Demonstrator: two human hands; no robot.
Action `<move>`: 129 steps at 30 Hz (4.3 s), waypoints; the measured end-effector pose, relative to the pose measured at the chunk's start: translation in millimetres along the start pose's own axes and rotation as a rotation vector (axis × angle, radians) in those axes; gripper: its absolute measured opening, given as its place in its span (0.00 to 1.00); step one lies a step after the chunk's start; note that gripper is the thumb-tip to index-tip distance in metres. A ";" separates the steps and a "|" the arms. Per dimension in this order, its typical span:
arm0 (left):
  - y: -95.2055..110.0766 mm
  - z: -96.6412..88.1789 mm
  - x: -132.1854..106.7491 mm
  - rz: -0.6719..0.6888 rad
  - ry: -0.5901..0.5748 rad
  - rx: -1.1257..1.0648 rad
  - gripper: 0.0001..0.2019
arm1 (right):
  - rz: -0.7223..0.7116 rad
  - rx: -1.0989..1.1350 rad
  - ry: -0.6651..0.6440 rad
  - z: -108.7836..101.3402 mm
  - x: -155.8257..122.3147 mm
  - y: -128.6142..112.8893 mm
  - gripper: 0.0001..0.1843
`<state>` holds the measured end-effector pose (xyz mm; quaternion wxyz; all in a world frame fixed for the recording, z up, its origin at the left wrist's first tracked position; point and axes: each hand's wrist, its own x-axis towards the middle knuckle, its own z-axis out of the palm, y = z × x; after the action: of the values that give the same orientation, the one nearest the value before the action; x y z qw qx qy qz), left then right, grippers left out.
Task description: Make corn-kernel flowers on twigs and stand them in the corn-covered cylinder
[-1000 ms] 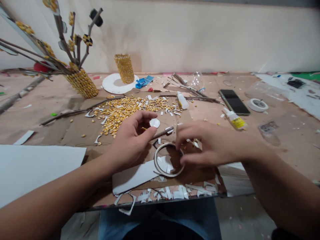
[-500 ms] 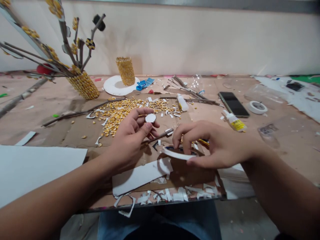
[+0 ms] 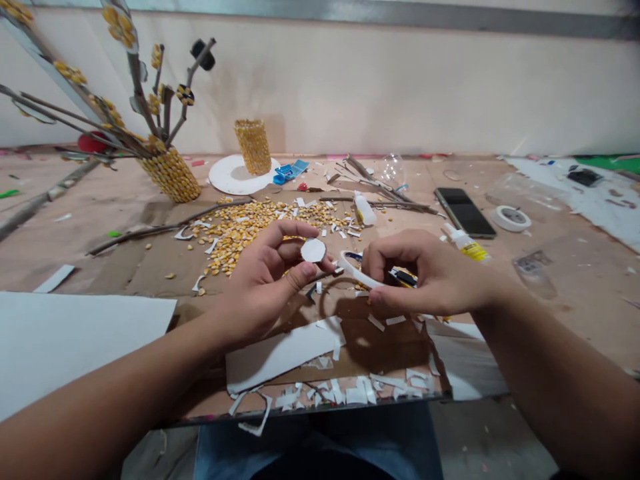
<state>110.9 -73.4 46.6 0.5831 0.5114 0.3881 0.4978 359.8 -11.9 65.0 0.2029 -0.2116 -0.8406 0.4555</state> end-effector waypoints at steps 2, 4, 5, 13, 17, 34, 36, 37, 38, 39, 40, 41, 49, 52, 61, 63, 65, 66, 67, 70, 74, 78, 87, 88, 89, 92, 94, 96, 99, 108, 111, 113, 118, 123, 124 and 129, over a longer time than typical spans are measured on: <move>-1.1 -1.1 -1.6 0.011 -0.015 0.036 0.17 | 0.003 -0.041 0.007 0.1 0.4 0.3 0.12; -3.5 -2.8 -2.7 0.035 -0.028 0.103 0.15 | 0.017 -0.063 0.013 0.3 0.6 0.6 0.12; -5.2 -3.7 -2.9 0.055 -0.028 0.150 0.14 | 0.032 -0.059 0.014 0.6 0.5 0.7 0.12; -15.0 -4.3 -0.5 0.137 0.046 0.387 0.14 | 0.060 -0.038 -0.038 4.0 0.8 0.8 0.12; -14.0 -2.6 -0.8 0.134 0.041 0.373 0.14 | 0.061 -0.025 -0.061 4.5 1.2 1.0 0.13; -11.2 -4.2 2.6 0.071 0.013 0.371 0.15 | 0.037 -0.014 -0.052 3.2 0.5 1.6 0.14; -11.9 -4.5 3.1 0.075 -0.003 0.368 0.15 | 0.028 0.002 -0.051 3.2 0.0 2.2 0.14; -12.3 -4.7 3.2 0.077 0.000 0.364 0.15 | 0.024 0.008 -0.051 3.3 -0.2 2.5 0.15; -12.5 -4.8 3.2 0.078 0.005 0.359 0.15 | 0.022 0.011 -0.052 3.3 -0.3 2.8 0.15; -12.4 -4.9 3.0 0.078 0.013 0.350 0.16 | 0.025 0.009 -0.053 3.2 -0.4 2.9 0.14; -12.0 -4.9 2.6 0.079 0.024 0.342 0.16 | 0.031 0.006 -0.054 3.2 -0.4 3.0 0.14; -11.2 -4.9 2.2 0.081 0.035 0.333 0.16 | 0.038 0.007 -0.056 3.2 -0.4 3.0 0.14; -5.6 -6.2 3.5 0.053 0.095 0.328 0.15 | 0.018 -0.016 -0.036 2.1 -0.3 3.6 0.14; -7.5 -7.7 7.5 -0.012 0.139 0.329 0.17 | 0.009 -0.013 -0.018 1.3 -0.6 4.8 0.15; -15.6 -4.5 8.1 -0.140 0.007 0.408 0.16 | -0.002 -0.188 0.069 3.5 1.2 2.5 0.09; -15.7 -3.1 7.9 -0.168 -0.005 0.394 0.17 | -0.048 -0.345 0.140 8.1 2.3 3.7 0.07; -15.7 -2.4 8.3 -0.211 -0.019 0.371 0.18 | -0.098 -0.510 0.184 14.4 3.5 6.5 0.07; -15.9 -2.4 8.6 -0.227 -0.025 0.376 0.19 | -0.122 -0.576 0.197 17.8 4.0 8.3 0.07; -16.1 -2.6 8.8 -0.234 -0.029 0.391 0.19 | -0.149 -0.625 0.208 21.1 4.5 10.1 0.07; -17.3 -4.2 8.7 -0.217 -0.036 0.434 0.19 | -0.241 -0.688 0.263 28.5 4.6 13.7 0.06; -18.9 -6.2 7.8 -0.153 -0.058 0.477 0.21 | -0.332 -0.721 0.316 30.6 2.9 11.0 0.05; -20.0 -6.4 7.2 -0.013 -0.081 0.635 0.17 | -0.367 -0.740 0.255 30.3 2.6 8.3 0.06; -20.7 -6.7 3.2 0.150 -0.112 0.810 0.15 | -0.390 -0.846 0.193 33.3 4.3 10.8 0.07; -20.2 -6.7 3.1 0.152 -0.119 0.816 0.16 | -0.388 -0.864 0.193 33.3 4.3 10.6 0.08; -19.7 -6.7 3.0 0.152 -0.126 0.816 0.16 | -0.385 -0.882 0.194 33.3 4.4 10.4 0.08; -17.9 -6.1 2.6 0.152 -0.138 0.804 0.16 | -0.367 -0.943 0.215 33.4 5.0 10.2 0.09; -16.6 -5.1 2.0 0.149 -0.135 0.783 0.17 | -0.358 -0.967 0.232 33.8 5.4 10.3 0.11; -15.7 -3.7 1.5 0.113 -0.131 0.705 0.17 | -0.352 -0.976 0.236 34.2 5.3 10.4 0.11; -15.2 -2.3 1.8 0.007 -0.124 0.562 0.18 | -0.345 -0.984 0.240 34.6 4.8 10.5 0.12; -17.5 -4.9 5.6 0.013 -0.065 0.614 0.11 | -0.373 -0.973 0.222 37.2 4.9 6.6 0.12; -15.5 -3.8 4.0 0.041 -0.064 0.655 0.12 | -0.331 -0.966 0.230 39.2 4.8 6.5 0.12; -13.2 -2.3 3.1 0.057 -0.086 0.673 0.12 | -0.298 -0.960 0.248 40.6 4.7 7.2 0.15; -10.7 0.9 3.2 0.075 -0.097 0.684 0.06 | -0.310 -0.963 0.314 43.1 6.2 8.5 0.13; -11.6 3.0 4.7 -0.051 -0.071 0.565 0.04 | -0.310 -0.954 0.342 46.8 8.7 9.2 0.13; -10.9 3.3 5.1 -0.080 -0.053 0.530 0.04 | -0.313 -0.948 0.358 47.9 8.9 9.8 0.13; -2.5 5.7 6.8 -0.159 0.048 0.297 0.04 | -0.336 -0.903 0.497 56.0 7.8 12.8 0.13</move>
<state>118.2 -68.0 45.6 0.5292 0.5477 0.5103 0.3994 325.6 -39.4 27.1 0.3546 -0.2420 -0.9016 -0.0533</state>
